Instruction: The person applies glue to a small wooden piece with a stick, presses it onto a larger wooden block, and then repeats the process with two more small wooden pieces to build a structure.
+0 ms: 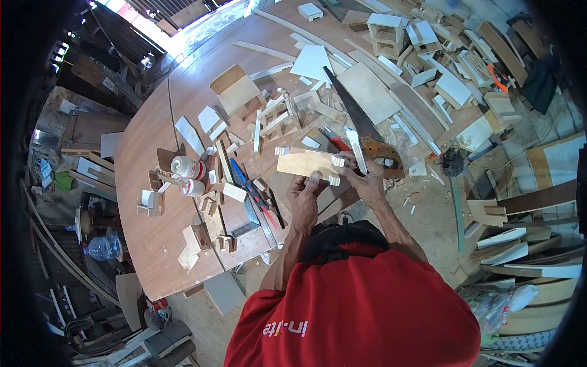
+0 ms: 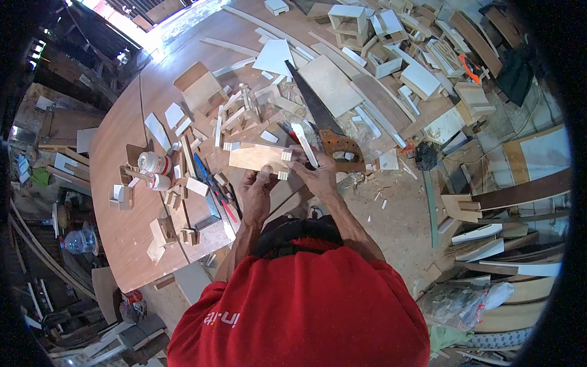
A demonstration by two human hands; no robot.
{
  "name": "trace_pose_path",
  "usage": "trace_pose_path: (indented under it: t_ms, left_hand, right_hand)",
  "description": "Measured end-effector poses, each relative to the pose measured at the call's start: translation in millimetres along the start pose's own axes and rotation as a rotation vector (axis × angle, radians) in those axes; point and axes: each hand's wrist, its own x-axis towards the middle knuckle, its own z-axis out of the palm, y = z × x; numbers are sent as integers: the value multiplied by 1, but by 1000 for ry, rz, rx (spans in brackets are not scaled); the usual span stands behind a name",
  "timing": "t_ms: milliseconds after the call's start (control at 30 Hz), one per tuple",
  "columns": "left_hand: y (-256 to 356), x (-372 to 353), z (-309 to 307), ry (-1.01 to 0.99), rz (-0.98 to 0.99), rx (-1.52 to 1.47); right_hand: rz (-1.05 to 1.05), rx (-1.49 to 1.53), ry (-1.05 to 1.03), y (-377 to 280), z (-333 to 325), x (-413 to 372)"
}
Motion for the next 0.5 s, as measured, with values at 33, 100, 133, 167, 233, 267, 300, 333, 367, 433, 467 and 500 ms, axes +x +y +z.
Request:
trace_pose_path:
  t_ms: [33, 100, 133, 167, 233, 267, 300, 333, 367, 433, 467, 500]
  left_hand:
    - [2, -1, 3, 2, 5, 11]
    - [0, 0, 3, 10, 1, 37]
    - [-1, 1, 2, 15, -4, 64]
    - [-3, 2, 2, 19, -3, 63]
    - [-4, 4, 3, 6, 10, 78]
    - [-4, 4, 4, 9, 12, 77]
    - [-1, 3, 8, 17, 6, 85]
    - [0, 3, 10, 25, -1, 94]
    - [0, 3, 11, 26, -2, 93]
    - [-2, 5, 10, 37, -21, 100]
    - [-3, 6, 10, 38, -21, 100]
    - [-4, 7, 10, 32, -39, 110]
  right_hand:
    - [-51, -32, 3, 8, -1, 2]
    - [-100, -63, 4, 17, -4, 5]
    - [-116, -65, 3, 19, -5, 7]
    - [-131, -67, 1, 22, -5, 7]
    - [-97, -47, 5, 21, -5, 8]
    - [-65, -27, 14, 20, -6, 8]
    - [-65, -27, 12, 19, -6, 9]
    - [-85, -61, 8, 19, -7, 10]
    - [-105, -96, 6, 19, -9, 10]
    - [-112, -105, 3, 24, -11, 13]
    - [-118, -113, 1, 26, -11, 13]
    - [-118, -113, 0, 25, -12, 14]
